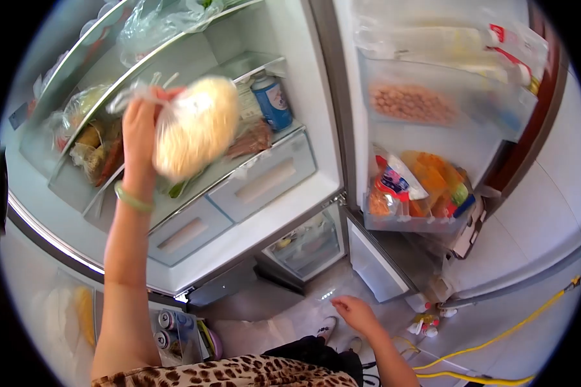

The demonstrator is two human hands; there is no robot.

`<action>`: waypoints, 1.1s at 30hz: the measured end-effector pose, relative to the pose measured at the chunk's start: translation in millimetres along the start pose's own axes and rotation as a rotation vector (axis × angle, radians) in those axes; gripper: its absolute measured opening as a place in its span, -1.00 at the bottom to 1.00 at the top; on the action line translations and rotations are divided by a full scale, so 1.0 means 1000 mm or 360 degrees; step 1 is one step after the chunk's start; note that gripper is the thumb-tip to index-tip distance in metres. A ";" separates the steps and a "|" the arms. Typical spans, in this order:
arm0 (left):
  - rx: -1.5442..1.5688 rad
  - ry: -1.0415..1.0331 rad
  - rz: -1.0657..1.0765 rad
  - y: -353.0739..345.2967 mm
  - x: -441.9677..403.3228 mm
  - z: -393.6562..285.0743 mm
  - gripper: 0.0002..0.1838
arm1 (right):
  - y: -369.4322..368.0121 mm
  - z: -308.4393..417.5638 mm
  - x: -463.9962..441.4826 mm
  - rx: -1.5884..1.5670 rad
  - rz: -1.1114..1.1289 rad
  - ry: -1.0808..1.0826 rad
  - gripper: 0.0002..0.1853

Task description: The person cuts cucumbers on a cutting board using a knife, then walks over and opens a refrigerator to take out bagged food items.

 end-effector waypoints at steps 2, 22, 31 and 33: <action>0.0133 0.0245 0.0090 -0.025 0.064 -0.003 -0.80 | 0.003 0.025 0.006 -0.0556 0.0109 -0.0169 -0.61; 0.0310 0.1597 0.0665 -0.054 0.360 0.081 0.06 | 0.059 0.089 0.066 -0.2187 0.0007 -0.0436 -0.27; 0.0532 0.2014 0.0424 -0.054 0.397 0.109 -0.08 | 0.061 0.108 0.045 -0.1722 -0.0069 -0.0415 -0.17; 0.0533 0.2033 0.0371 -0.051 0.397 0.112 -0.08 | 0.061 0.108 0.041 -0.1688 -0.0072 -0.0425 -0.16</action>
Point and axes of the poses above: each hand's wrist, its own x-axis away from the middle knuckle, its own y-axis out of the back of the hand, z = x × y, the point moved 7 cm from there along -x, towards the middle knuckle, and after that the axes turned 15 degrees about -z, right-handed, at the moved point
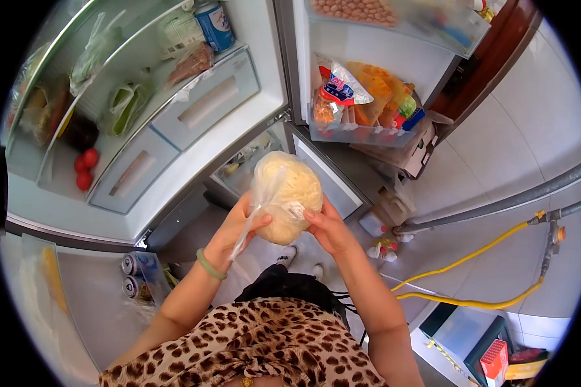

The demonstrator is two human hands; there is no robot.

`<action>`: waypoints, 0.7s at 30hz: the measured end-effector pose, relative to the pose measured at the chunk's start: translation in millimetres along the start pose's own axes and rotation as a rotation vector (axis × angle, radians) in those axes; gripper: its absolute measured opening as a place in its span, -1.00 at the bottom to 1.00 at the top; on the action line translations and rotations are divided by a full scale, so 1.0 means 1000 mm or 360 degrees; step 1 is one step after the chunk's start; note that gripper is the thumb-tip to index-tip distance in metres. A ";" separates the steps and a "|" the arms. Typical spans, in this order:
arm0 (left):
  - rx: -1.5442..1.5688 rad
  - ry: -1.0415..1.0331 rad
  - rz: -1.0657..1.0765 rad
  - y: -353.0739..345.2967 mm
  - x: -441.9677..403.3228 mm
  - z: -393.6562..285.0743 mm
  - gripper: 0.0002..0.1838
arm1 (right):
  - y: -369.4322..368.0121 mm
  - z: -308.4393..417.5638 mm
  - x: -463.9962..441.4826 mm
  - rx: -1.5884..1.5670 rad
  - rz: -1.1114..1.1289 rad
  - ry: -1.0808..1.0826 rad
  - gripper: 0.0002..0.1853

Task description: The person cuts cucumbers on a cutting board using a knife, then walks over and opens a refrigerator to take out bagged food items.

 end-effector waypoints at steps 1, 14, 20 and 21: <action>0.0025 0.0009 0.0018 0.000 0.001 -0.001 -0.08 | -0.001 -0.001 -0.001 0.0013 -0.0005 -0.0005 -0.16; 0.0005 0.0032 -0.0070 0.018 -0.002 0.000 -0.12 | -0.012 -0.019 -0.008 -0.0131 0.0028 -0.0145 -0.29; -0.0012 0.0064 -0.0169 0.025 0.000 0.002 -0.12 | -0.014 -0.032 -0.012 -0.0194 0.0020 -0.0213 -0.27; -0.0024 0.0059 -0.0211 0.028 0.001 0.003 -0.13 | -0.014 -0.033 -0.013 -0.0167 0.0020 -0.0214 -0.25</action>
Point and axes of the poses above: each hand's wrist, its own x-axis away from the middle knuckle, its own y-axis out of the back of the hand, z = x × y, the point moved 7 cm from there along -x, towards the middle knuckle, and after that the axes turned 15 degrees about -z, right-handed, at the moved point
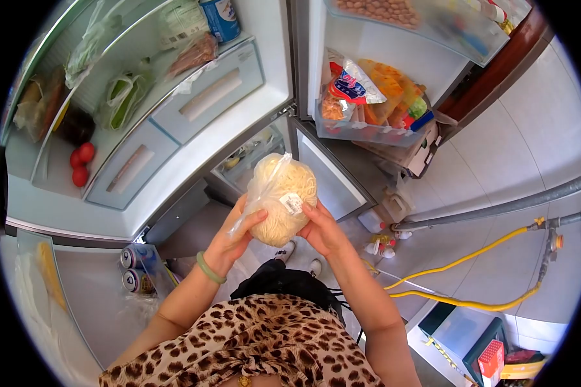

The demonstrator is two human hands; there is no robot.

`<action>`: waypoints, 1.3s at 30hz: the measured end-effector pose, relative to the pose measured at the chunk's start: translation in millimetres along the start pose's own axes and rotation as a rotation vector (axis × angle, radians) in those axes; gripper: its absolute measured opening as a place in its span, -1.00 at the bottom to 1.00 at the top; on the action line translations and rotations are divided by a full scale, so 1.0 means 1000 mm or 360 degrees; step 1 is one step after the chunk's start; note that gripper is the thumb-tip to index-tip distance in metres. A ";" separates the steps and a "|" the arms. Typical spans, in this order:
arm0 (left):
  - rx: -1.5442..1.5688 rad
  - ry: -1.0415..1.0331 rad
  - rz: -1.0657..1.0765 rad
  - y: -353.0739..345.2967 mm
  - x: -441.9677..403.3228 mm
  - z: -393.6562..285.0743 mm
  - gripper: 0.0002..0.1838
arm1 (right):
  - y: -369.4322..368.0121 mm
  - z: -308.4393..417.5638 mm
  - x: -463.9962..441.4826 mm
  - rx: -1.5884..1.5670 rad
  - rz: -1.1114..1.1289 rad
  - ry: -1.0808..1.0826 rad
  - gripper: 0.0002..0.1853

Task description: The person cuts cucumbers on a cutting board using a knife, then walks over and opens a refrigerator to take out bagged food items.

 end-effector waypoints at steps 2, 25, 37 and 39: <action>0.0161 0.0093 0.0048 0.007 -0.003 0.009 -0.16 | 0.000 -0.003 -0.002 0.0056 -0.0002 -0.0002 -0.22; 0.0925 0.0442 -0.0236 0.213 -0.025 0.135 -0.25 | 0.027 -0.074 -0.122 0.1404 -0.0005 -0.0327 -0.61; 0.0277 0.0053 -0.0638 0.182 -0.065 0.052 -0.06 | -0.010 -0.078 -0.124 0.1073 -0.0067 -0.0426 -0.43; 0.0060 -0.0027 -0.0617 0.176 -0.073 0.053 -0.04 | 0.001 -0.087 -0.123 0.0849 -0.0154 -0.0432 -0.39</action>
Point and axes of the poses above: each hand's wrist, its own x-axis away from the middle knuckle, its own y-axis out of the back of the hand, z = x × y, the point moved 7 cm from there along -x, towards the middle knuckle, and after that the axes turned 15 degrees about -z, right-handed, at the moved point
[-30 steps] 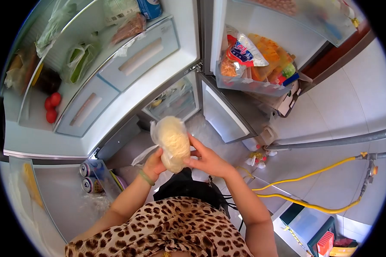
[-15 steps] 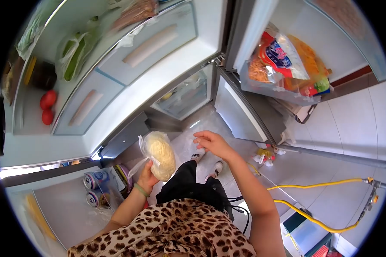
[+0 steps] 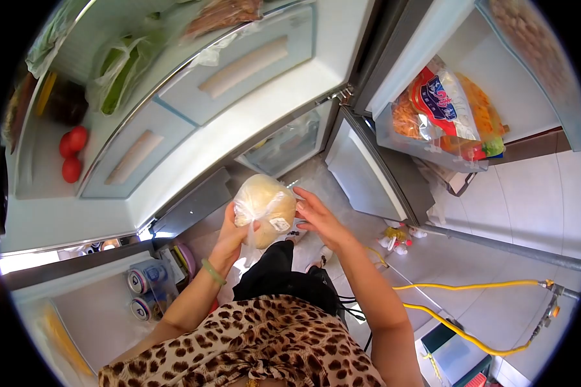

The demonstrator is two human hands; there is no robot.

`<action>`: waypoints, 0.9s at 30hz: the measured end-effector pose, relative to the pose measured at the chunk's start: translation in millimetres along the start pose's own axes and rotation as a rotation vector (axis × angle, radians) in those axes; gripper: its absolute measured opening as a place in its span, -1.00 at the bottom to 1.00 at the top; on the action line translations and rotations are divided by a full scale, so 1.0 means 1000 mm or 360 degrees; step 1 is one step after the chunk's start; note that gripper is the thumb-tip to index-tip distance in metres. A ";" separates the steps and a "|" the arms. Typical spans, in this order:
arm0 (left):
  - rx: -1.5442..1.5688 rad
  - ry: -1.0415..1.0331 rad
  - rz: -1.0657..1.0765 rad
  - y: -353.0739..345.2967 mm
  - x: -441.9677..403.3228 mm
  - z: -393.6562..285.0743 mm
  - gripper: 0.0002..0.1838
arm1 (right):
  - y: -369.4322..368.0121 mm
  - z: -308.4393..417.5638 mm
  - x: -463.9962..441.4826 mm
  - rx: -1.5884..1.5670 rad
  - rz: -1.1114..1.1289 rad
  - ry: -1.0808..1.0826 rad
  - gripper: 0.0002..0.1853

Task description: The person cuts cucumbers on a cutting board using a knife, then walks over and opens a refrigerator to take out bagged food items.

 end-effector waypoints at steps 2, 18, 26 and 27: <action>-0.0178 -0.0095 0.0013 -0.012 0.001 -0.002 0.02 | 0.002 -0.009 0.000 -0.0061 -0.0004 0.0007 -0.39; -0.0164 -0.0065 0.0404 -0.064 0.058 -0.029 -0.12 | 0.042 -0.031 0.030 -0.0644 -0.0061 0.0073 -0.48; 0.0007 0.0151 0.0458 -0.066 0.054 -0.014 -0.35 | 0.050 -0.023 0.048 -0.0523 -0.0046 0.0214 -0.47; 0.0023 0.0183 0.0520 -0.067 0.054 -0.013 -0.38 | 0.051 -0.021 0.049 -0.0495 -0.0049 0.0225 -0.46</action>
Point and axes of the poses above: each hand's wrist, its own x-axis away from the middle knuckle, its own y-axis out of the back of the hand, z = x × y, the point moved 7 cm from there along -x, towards the middle knuckle, and after that the axes turned 15 degrees about -z, right-handed, at the moved point
